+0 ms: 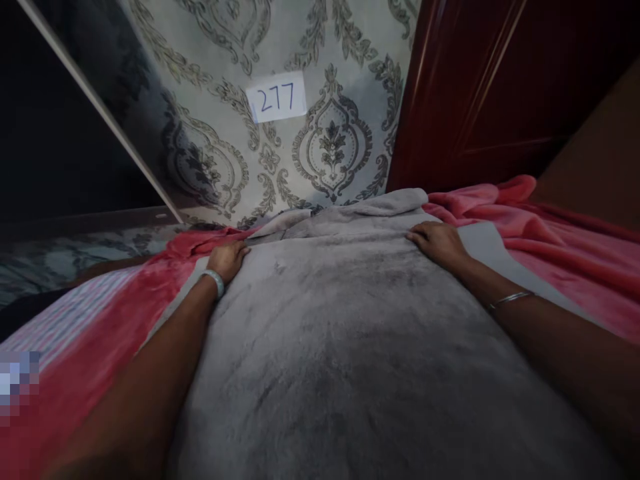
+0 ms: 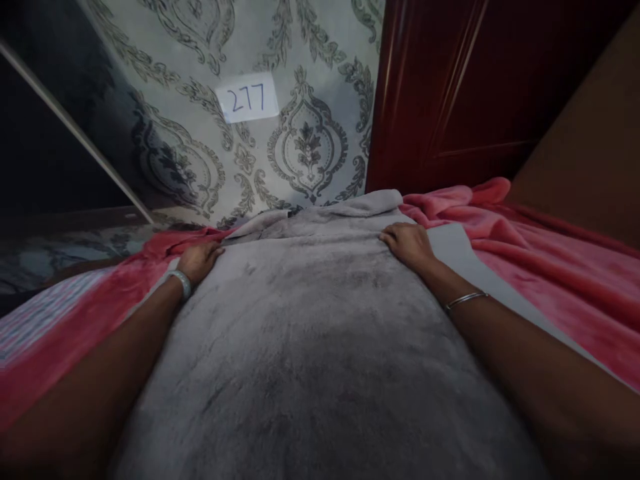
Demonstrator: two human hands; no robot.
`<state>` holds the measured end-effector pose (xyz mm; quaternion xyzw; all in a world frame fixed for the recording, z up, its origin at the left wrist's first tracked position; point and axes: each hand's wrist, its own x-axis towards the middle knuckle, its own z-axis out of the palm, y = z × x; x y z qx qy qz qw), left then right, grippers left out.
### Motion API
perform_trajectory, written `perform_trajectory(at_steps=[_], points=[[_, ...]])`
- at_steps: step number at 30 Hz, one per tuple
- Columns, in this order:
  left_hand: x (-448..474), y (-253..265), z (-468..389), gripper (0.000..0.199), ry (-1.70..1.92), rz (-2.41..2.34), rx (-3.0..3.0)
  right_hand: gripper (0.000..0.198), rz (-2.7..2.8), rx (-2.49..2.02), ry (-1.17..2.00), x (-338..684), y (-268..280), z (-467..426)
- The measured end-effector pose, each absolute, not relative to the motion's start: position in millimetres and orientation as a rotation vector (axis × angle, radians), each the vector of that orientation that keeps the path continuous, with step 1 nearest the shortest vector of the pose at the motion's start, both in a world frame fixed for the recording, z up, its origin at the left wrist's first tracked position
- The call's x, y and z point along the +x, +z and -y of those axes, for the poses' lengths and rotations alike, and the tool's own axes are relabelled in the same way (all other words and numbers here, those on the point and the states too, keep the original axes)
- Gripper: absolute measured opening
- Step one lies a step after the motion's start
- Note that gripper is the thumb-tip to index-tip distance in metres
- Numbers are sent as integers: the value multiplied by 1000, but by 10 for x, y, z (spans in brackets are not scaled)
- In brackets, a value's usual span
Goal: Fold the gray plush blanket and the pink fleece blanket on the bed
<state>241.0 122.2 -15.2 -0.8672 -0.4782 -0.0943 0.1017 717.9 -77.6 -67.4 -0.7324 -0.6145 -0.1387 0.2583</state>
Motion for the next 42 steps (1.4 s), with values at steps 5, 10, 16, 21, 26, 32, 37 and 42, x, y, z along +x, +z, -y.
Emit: perform_trajectory(at_steps=[5,10,16,21,26,32,37,42], points=[[2477,-130,-1209,41,-161,1404,-2516,24,1665,-2096,-392,7235,-633,703],[2543,-324,-1243,38,-43,1453,-2587,29,1690,-2228,-253,7147,-722,741],[2583,-211,-1166,39,63,1471,-2594,38,1718,-2257,-162,7118,-589,824],[2593,32,-641,43,-216,1277,-2635,48,1836,-2053,-289,6668,-338,1128],[2763,-122,-82,45,-213,727,-2954,46,2289,-1548,-226,6156,-409,1301],[2913,-290,-83,51,-378,974,-2814,52,2036,-1815,-288,6213,-590,1053],[2883,-411,249,65,-113,890,-2966,61,2288,-1755,-93,5901,-704,1165],[2608,-326,419,69,142,1037,-3009,62,2298,-1734,-6,5857,-822,1164]])
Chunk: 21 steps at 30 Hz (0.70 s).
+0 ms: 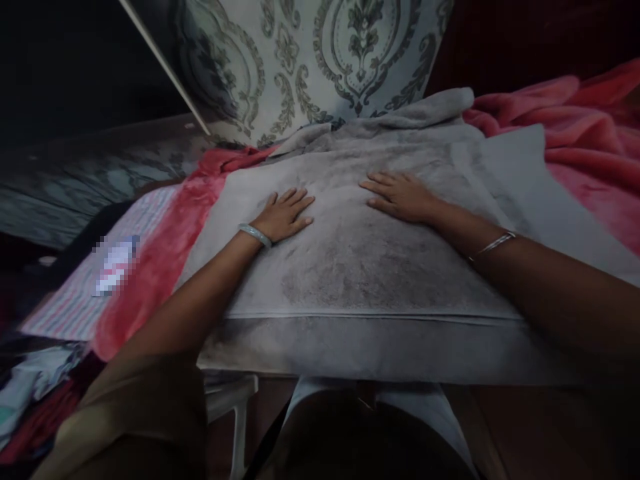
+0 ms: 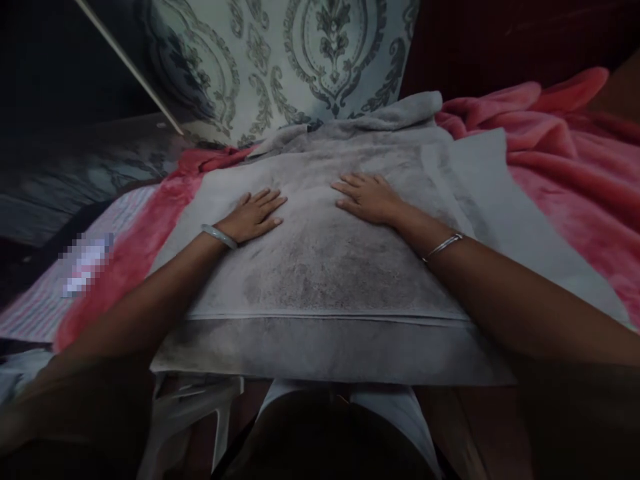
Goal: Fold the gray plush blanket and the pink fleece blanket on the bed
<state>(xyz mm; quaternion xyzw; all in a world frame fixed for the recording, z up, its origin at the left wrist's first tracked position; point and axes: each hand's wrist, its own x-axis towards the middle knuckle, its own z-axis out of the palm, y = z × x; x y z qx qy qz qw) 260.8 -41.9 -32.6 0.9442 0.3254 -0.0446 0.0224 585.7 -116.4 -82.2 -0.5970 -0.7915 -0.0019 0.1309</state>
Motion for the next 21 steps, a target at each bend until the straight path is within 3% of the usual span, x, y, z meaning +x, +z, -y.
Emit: perform_trajectory(at_steps=[5,11,18,21], points=[[1733,-223,760,70,-229,-1340,2742,60,2218,-1649,-31,6032,-886,1378],[541,-397,1520,66,-4,-1605,2680,53,2031,-1556,-288,6561,-1160,2434],[187,-497,1917,61,424,-1685,2700,52,1755,-1833,-253,6927,-1225,3557],[98,-624,1857,66,613,-1447,2822,52,1724,-1976,-142,6836,-1043,3857]])
